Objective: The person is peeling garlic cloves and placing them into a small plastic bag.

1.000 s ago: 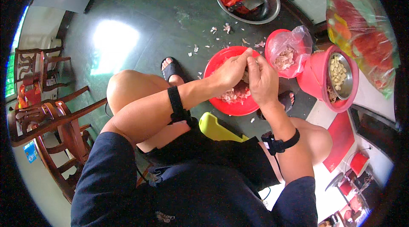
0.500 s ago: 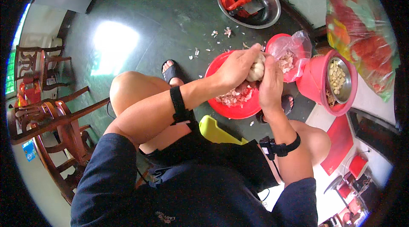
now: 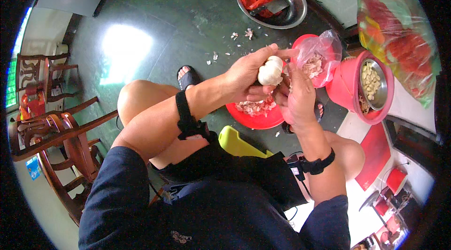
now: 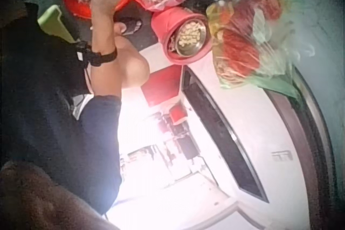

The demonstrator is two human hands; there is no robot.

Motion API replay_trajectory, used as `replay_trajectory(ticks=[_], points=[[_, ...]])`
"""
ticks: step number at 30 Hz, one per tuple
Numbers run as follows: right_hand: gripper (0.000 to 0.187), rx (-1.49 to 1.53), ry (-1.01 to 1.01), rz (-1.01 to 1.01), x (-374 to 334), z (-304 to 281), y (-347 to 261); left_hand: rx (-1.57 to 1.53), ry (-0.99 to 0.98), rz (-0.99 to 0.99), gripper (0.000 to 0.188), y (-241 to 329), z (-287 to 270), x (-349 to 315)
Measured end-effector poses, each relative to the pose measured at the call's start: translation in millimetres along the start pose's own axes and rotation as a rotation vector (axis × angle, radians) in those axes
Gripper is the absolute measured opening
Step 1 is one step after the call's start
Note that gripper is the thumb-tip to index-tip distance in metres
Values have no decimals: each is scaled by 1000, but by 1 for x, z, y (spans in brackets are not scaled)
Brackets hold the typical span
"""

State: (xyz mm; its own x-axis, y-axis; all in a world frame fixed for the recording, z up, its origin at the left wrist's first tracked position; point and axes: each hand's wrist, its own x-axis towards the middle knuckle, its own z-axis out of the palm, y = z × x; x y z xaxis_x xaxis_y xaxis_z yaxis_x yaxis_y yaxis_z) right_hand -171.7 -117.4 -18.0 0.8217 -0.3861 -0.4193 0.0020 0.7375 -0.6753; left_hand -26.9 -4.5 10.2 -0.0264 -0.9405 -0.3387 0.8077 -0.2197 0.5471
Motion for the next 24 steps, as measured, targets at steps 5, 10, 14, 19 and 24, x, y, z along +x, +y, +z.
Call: replay_trajectory(ticks=[5,10,14,19,24], points=[[28,-259,13,62,11,-2,4,-36,289,70,65,-3,-14,12],[28,-1554,-29,-221,29,-58,49,26,570,70,50,-7,-34,28],[29,-1743,-207,-74,27,-87,82,-109,538,65,36,-19,-48,32],[31,-1675,-268,-292,31,-89,87,-179,528,37,27,-24,-57,37],[29,-1830,-231,-195,28,-69,62,-234,503,2,27,-24,-55,35]])
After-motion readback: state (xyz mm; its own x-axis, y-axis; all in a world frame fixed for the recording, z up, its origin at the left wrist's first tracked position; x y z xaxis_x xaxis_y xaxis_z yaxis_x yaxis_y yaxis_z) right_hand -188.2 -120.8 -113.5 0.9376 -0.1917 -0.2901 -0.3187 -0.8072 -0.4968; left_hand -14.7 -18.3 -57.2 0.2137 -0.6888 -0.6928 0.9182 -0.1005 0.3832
